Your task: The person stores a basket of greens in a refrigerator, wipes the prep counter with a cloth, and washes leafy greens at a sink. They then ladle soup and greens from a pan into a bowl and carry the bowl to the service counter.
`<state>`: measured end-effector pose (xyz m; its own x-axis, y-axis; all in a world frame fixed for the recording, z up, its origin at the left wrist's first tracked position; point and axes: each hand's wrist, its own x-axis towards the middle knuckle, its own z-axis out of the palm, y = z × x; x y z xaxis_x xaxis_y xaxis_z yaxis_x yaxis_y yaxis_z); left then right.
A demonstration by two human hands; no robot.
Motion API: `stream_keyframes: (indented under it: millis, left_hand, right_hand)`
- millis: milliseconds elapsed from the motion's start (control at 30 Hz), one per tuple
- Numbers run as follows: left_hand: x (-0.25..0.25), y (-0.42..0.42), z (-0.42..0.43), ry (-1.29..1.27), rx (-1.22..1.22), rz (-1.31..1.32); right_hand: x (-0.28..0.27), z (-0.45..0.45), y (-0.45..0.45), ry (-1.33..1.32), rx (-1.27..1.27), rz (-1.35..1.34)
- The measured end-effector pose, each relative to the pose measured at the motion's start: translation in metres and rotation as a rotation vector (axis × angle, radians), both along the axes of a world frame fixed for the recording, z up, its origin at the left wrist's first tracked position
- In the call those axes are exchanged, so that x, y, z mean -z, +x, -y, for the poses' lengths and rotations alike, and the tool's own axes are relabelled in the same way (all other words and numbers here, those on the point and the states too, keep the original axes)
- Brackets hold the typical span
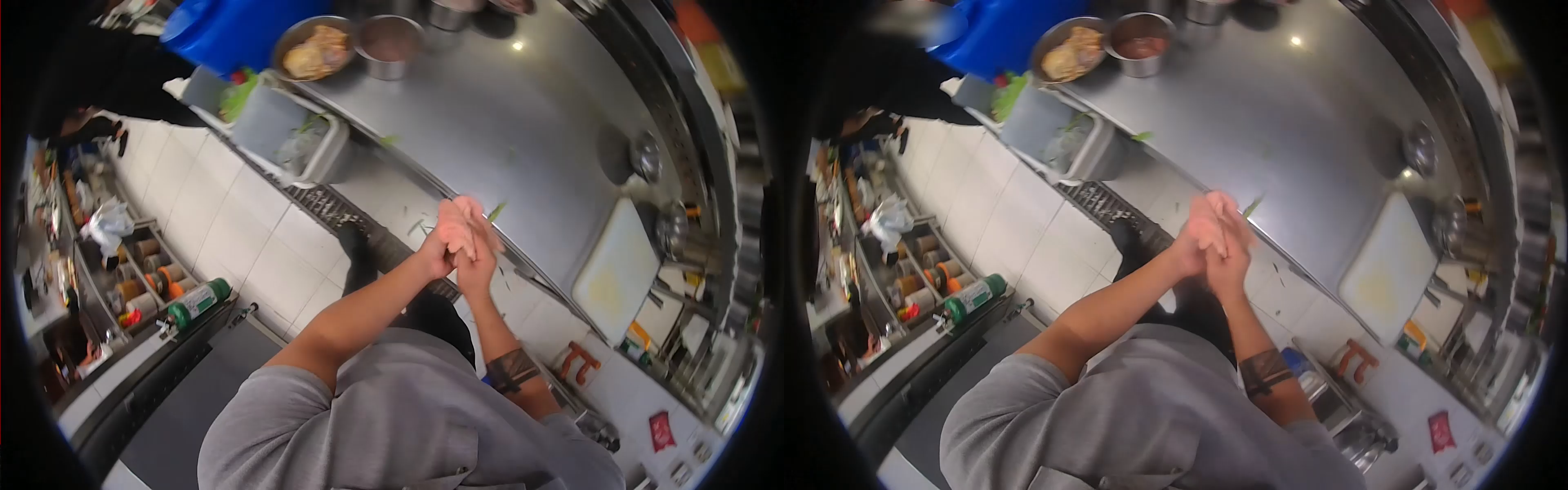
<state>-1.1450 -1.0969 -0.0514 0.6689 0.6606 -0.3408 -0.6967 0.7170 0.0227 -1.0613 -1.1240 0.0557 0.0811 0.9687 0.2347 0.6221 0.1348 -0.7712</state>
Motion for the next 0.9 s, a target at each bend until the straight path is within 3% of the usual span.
stream_keyframes:
  millis: [67, 133, 200, 233, 267, 300, 367, 400, 467, 500, 567, 633, 667, 700, 733, 767, 800, 833, 900]
  left_hand:
    - [-0.013, -0.053, -0.010, 0.021, -0.146, -0.010]
    - [-0.020, -0.138, -0.018, -0.147, -0.191, -0.251]
    - [-0.035, -0.225, -0.048, -0.047, -0.231, -0.359]
    - [-0.050, -0.251, -0.075, -0.056, -0.380, -0.449]
    - [-0.057, -0.284, -0.105, -0.122, -0.355, -0.666]
    - [-0.016, -0.320, -0.140, -0.049, -0.323, -0.890]
    - [0.020, -0.391, -0.194, 0.115, 0.080, -1.598]
    - [0.028, -0.410, -0.211, 0.119, 0.060, -1.599]
    - [0.048, -0.434, -0.205, 0.571, 0.455, -2.594]
    - [0.040, -0.446, -0.206, 0.566, 0.449, -2.585]
    - [0.010, -0.475, -0.211, 0.421, 0.476, -2.203]
    - [0.030, -0.494, -0.194, 0.728, 0.074, -2.297]
    - [0.041, -0.498, -0.187, 0.957, 0.005, -2.537]
    - [0.037, -0.508, -0.187, 0.758, 0.095, -2.206]
    - [0.055, -0.523, -0.185, 0.658, 0.160, -2.125]
    - [0.019, -0.509, -0.183, 0.549, 0.345, -2.189]
    - [0.038, -0.513, -0.172, 0.841, 0.173, -2.334]
    - [0.026, -0.504, -0.166, 0.864, 0.176, -2.329]
    - [-0.007, -0.488, -0.156, 0.574, 0.643, -2.415]
  right_hand:
    - [0.015, -0.004, -0.060, -0.038, 0.000, -0.308]
    - [0.007, -0.029, -0.123, 0.002, -0.088, -0.337]
    - [0.001, -0.062, -0.189, 0.066, -0.159, -0.333]
    - [0.002, -0.093, -0.222, 0.105, -0.179, -0.316]
    - [0.017, -0.129, -0.254, 0.146, -0.182, -0.261]
    - [0.035, -0.154, -0.278, 0.168, -0.190, -0.206]
    - [0.015, -0.193, -0.301, 0.207, -0.206, -0.204]
    - [0.019, -0.207, -0.306, 0.235, -0.171, -0.169]
    - [-0.010, -0.204, -0.289, 0.288, -0.177, -0.165]
    - [-0.028, -0.194, -0.272, 0.263, -0.171, -0.181]
    - [-0.048, -0.162, -0.229, 0.203, -0.131, -0.198]
    - [-0.062, -0.120, -0.181, 0.113, -0.034, -0.203]
    - [-0.074, -0.096, -0.157, 0.069, 0.028, -0.213]
    - [-0.079, -0.071, -0.129, 0.053, 0.147, -0.251]
    - [-0.076, -0.048, -0.101, 0.039, 0.257, -0.301]
    - [-0.066, -0.024, -0.068, 0.084, 0.376, -0.328]
    - [-0.061, -0.006, -0.035, 0.124, 0.483, -0.362]
    - [-0.072, -0.005, -0.017, 0.170, 0.594, -0.240]
    - [-0.073, -0.019, 0.030, 0.202, 0.764, -0.020]
